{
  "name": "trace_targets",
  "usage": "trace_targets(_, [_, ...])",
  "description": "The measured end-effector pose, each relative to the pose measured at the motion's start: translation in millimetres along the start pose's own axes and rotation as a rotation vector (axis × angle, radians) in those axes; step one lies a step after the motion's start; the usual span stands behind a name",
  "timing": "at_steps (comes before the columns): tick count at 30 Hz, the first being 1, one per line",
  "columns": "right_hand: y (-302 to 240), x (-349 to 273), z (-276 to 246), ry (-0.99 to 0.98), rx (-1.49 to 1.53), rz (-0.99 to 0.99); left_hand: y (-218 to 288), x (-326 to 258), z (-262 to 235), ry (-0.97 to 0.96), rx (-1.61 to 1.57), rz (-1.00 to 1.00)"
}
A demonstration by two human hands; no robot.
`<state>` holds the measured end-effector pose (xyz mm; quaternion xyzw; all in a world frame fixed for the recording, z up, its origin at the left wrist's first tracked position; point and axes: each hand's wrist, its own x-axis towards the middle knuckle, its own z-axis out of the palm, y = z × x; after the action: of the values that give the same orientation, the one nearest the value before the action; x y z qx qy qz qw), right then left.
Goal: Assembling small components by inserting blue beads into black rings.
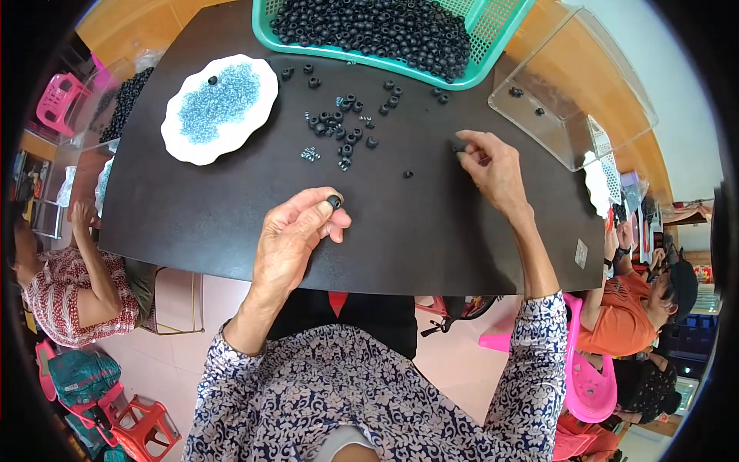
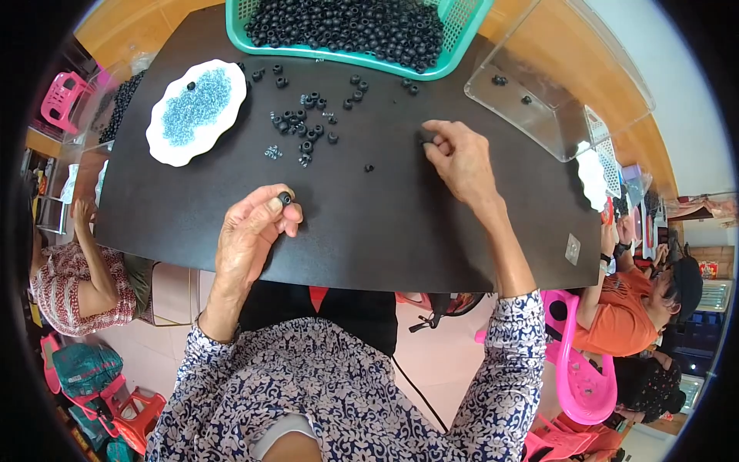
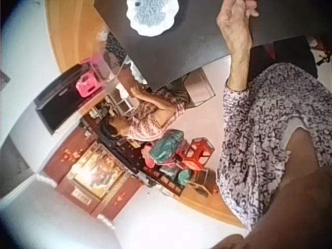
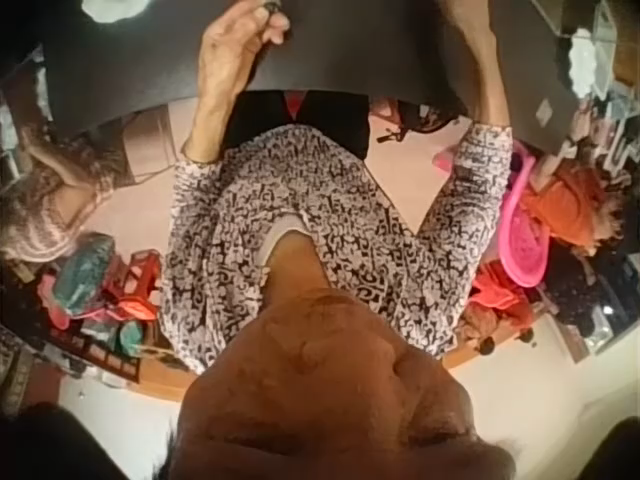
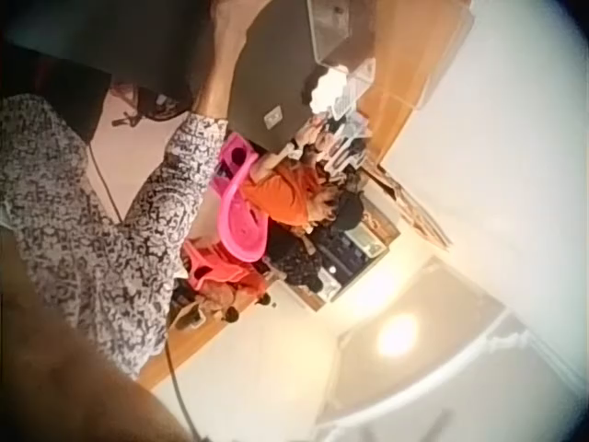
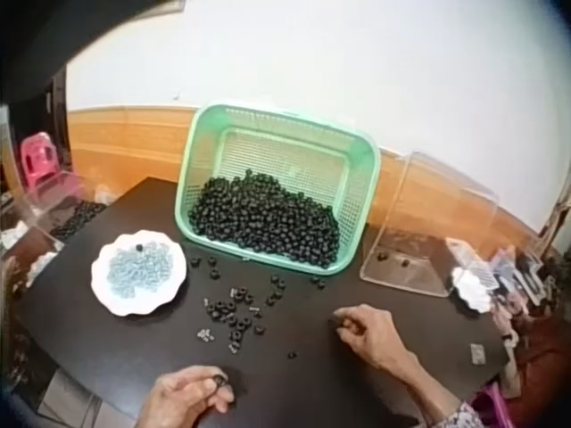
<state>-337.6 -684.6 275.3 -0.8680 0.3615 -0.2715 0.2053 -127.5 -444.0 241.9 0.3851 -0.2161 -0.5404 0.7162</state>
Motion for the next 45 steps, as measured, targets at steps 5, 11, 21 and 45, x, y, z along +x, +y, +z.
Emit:
trace_targets(5, [-4, 10, 2, -0.159, -0.259, -0.174, -2, 1, 0, -0.001, 0.024, 0.010])
trace_targets(11, [-36, 13, 15, -0.240, 0.016, -0.092, -1, 1, -1, 0.010, 0.015, 0.011])
trace_targets(21, [-112, -22, 54, -0.254, 0.373, -0.099, 9, 2, 10, 0.044, -0.049, -0.012])
trace_targets(45, [-131, -24, 57, -0.298, 0.520, -0.090, 8, 6, -2, -0.006, 0.108, 0.057])
